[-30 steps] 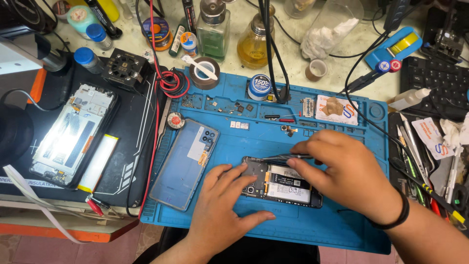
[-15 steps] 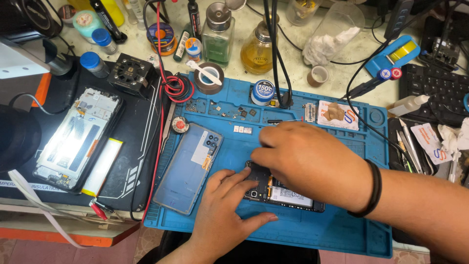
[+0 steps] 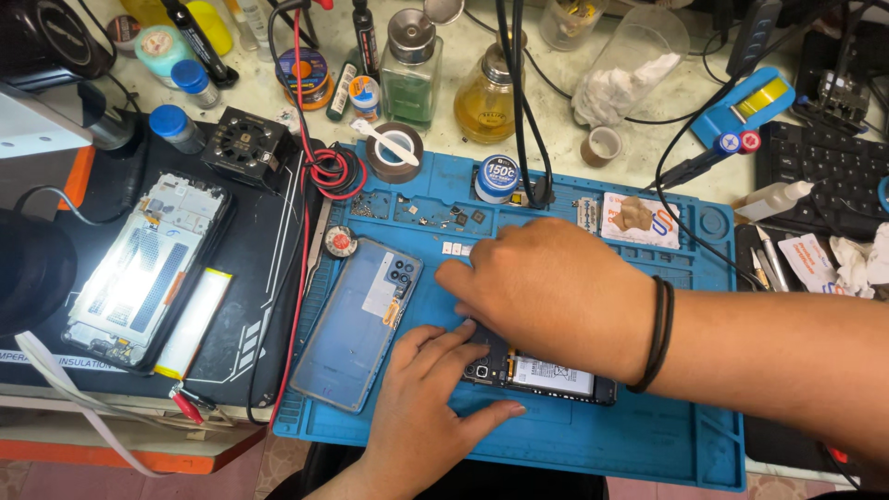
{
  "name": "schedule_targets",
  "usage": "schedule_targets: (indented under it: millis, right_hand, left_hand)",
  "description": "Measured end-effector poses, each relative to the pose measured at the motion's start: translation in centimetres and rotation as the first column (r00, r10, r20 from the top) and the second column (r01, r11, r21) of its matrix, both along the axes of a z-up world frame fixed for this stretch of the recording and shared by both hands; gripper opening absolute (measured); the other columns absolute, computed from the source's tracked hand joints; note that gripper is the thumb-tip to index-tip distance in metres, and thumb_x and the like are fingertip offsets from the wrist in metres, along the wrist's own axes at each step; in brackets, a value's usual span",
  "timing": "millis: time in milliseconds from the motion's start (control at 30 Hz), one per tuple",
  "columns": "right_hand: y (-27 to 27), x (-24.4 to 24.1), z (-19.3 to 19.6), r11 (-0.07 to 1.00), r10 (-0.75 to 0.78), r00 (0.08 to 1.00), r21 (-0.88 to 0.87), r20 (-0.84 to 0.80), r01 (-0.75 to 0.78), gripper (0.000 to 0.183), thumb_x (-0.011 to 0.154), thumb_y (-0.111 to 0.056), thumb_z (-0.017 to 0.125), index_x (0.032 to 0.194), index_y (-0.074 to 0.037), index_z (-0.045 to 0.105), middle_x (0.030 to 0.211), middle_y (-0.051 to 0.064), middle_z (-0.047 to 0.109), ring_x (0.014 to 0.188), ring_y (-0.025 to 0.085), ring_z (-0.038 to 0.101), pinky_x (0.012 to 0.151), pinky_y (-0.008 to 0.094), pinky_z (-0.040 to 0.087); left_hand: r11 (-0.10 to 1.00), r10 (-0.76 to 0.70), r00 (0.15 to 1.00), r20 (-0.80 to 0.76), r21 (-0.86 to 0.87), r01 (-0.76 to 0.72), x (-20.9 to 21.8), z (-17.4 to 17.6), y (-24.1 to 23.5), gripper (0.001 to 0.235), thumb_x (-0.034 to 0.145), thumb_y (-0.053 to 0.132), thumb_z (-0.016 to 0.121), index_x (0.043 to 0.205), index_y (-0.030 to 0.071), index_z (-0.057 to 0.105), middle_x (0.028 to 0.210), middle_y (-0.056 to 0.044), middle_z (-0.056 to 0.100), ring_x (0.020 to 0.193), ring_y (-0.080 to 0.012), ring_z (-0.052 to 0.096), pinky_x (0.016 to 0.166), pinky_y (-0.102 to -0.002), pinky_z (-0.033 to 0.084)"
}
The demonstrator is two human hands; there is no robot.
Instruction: The person reassembles a disassembled Samsung Galaxy A12 smartphone on a blue work mat. They use a screwdriver to secure screws, align the back cover, and press the phone together. The phone is then powered on to confirm it boots to the Samsung logo.
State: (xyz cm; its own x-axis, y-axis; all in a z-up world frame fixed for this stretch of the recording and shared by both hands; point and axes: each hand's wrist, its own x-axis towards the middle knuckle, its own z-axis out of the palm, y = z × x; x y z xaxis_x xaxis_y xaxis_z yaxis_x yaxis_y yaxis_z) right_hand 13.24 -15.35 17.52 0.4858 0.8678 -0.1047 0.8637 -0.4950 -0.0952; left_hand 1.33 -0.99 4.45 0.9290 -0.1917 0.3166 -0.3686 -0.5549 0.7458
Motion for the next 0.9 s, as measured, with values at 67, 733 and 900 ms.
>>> schedule_targets:
  millis: [67, 733, 900]
  right_hand:
    - [-0.1, 0.0, 0.0, 0.997, -0.022, 1.000, -0.076, 0.020, 0.023, 0.025, 0.077, -0.028, 0.071, 0.095, -0.010, 0.067, 0.086, 0.013, 0.067, 0.076, 0.035, 0.070, 0.059, 0.045, 0.056]
    - [0.2, -0.8, 0.0, 0.912, -0.023, 0.995, -0.407, 0.098, 0.061, 0.014, 0.084, -0.022, 0.065, 0.084, -0.009, 0.068, 0.092, 0.014, 0.064, 0.084, 0.032, 0.066, 0.063, 0.043, 0.056]
    - [0.4, -1.1, -0.3, 0.992, 0.043, 0.990, -0.120, 0.135, -0.027, 0.015, 0.074, -0.020, 0.067, 0.084, -0.009, 0.069, 0.084, 0.012, 0.066, 0.077, 0.032, 0.069, 0.060, 0.042, 0.056]
  left_hand:
    - [1.000, 0.002, 1.000, 0.004, -0.009, -0.002, 0.0, -0.1, 0.0, 0.060, 0.069, 0.042, 0.092, 0.110, 0.002, 0.072, 0.130, -0.015, 0.067, 0.120, -0.0338, 0.055, 0.100, -0.044, 0.047]
    - [1.000, 0.002, 1.000, -0.020, -0.024, -0.003, 0.0, 0.1, 0.0, 0.058, 0.067, 0.039, 0.093, 0.108, 0.003, 0.073, 0.130, -0.013, 0.067, 0.119, -0.0330, 0.055, 0.099, -0.043, 0.047]
    - [0.999, -0.001, 1.000, -0.031, -0.034, 0.000, 0.0, 0.2, 0.0, 0.057, 0.068, 0.037, 0.093, 0.109, 0.002, 0.072, 0.130, -0.012, 0.068, 0.118, -0.0329, 0.055, 0.098, -0.043, 0.047]
